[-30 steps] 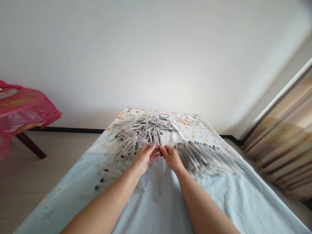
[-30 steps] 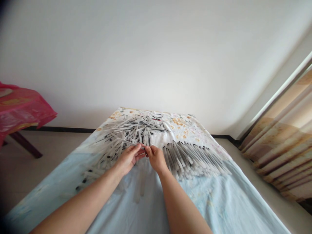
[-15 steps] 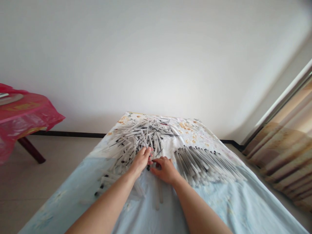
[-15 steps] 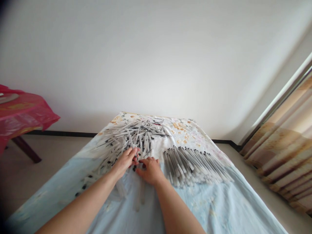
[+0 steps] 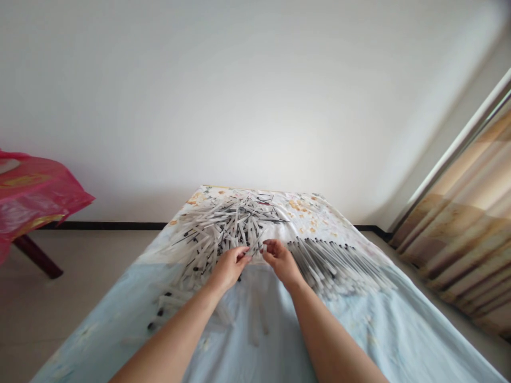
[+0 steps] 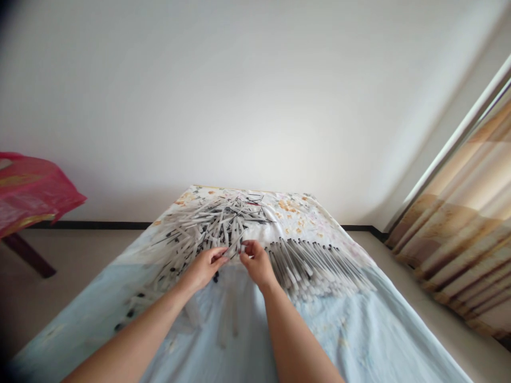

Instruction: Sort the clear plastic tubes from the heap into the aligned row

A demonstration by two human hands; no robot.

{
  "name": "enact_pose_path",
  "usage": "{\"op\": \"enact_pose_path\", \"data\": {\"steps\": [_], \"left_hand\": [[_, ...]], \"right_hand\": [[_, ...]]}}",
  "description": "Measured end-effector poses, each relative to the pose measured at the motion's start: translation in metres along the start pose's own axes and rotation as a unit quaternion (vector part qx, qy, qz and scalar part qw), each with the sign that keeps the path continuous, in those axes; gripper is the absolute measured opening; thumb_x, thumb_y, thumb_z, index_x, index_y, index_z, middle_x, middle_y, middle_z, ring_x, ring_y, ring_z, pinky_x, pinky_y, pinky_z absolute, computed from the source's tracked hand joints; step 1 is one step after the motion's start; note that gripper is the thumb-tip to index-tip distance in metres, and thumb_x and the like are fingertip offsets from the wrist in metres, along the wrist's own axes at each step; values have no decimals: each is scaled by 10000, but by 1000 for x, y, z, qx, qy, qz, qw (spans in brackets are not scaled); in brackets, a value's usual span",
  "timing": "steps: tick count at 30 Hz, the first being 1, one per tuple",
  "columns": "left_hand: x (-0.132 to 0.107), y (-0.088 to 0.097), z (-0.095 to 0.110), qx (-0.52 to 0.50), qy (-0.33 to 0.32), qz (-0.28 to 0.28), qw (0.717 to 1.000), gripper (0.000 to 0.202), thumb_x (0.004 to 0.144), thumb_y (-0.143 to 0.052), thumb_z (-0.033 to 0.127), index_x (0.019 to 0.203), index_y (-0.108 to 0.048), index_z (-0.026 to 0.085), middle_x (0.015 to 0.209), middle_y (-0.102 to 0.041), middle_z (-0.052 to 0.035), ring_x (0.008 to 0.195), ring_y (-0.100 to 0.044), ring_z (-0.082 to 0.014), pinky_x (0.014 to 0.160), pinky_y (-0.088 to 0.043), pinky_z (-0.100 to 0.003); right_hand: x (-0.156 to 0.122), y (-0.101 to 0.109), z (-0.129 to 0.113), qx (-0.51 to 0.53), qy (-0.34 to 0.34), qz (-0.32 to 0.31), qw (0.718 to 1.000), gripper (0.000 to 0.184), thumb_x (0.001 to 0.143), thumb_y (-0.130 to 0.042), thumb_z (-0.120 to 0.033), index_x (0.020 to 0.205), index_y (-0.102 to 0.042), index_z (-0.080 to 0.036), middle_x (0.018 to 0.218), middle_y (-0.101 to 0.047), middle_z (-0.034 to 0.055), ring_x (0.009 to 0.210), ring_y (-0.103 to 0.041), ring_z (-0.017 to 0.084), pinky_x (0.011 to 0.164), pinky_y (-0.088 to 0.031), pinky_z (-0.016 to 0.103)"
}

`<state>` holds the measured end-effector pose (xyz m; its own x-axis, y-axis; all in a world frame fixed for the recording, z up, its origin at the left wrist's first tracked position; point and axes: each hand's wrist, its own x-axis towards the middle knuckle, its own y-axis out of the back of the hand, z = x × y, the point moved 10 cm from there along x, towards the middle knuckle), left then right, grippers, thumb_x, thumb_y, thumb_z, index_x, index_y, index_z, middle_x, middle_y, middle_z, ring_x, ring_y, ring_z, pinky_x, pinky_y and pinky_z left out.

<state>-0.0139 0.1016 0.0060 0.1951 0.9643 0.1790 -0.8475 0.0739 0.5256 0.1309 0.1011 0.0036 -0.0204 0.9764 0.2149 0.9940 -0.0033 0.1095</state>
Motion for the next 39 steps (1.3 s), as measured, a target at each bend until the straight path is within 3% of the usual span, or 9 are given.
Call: {"op": "enact_pose_path", "data": {"steps": [5,11,19,32,36,39], "left_hand": [[0,0,1,-36,-16,-4,999,355,700,-540,363,978,-642,166,972,-656,-87,896,-585,-229,802,-407,-307],[-3,2,12,-8,-45,-5,999,283,707,-544,357,906,-677,205,871,-672,-63,819,-595,-217,781,-406,-291],[-3,-1,14,11,-59,-13,998,287,734,-514,358,920,-674,209,875,-665,-60,824,-591,-212,767,-403,-281],[-5,12,26,-1,-78,22,997,239,725,-525,344,843,-685,212,790,-639,-64,746,-570,-199,730,-390,-268],[-4,12,24,-18,-62,10,998,216,707,-535,353,762,-679,201,722,-637,-49,696,-556,-191,669,-381,-250],[-4,3,16,-5,-20,-38,999,274,721,-501,392,634,-641,172,549,-574,-7,552,-501,-152,548,-338,-225]], "right_hand": [[8,41,24,197,-47,103,974,323,645,-603,-330,918,-497,-195,935,-633,68,730,-558,144,594,-381,245],[8,58,42,209,-62,155,964,369,633,-612,-435,915,-543,-208,872,-623,37,643,-538,122,541,-379,227],[10,59,45,249,-61,162,953,312,646,-617,-402,885,-552,-213,817,-607,16,581,-494,91,517,-368,210],[10,44,37,231,-71,94,966,285,588,-678,-366,795,-615,-181,659,-568,-16,566,-487,94,572,-390,229],[9,42,35,247,-65,87,963,298,565,-700,-359,787,-616,-179,655,-564,-17,564,-487,97,591,-398,241],[9,42,30,255,-55,85,962,315,555,-709,-360,796,-617,-178,679,-570,-11,574,-491,99,612,-404,248]]}}
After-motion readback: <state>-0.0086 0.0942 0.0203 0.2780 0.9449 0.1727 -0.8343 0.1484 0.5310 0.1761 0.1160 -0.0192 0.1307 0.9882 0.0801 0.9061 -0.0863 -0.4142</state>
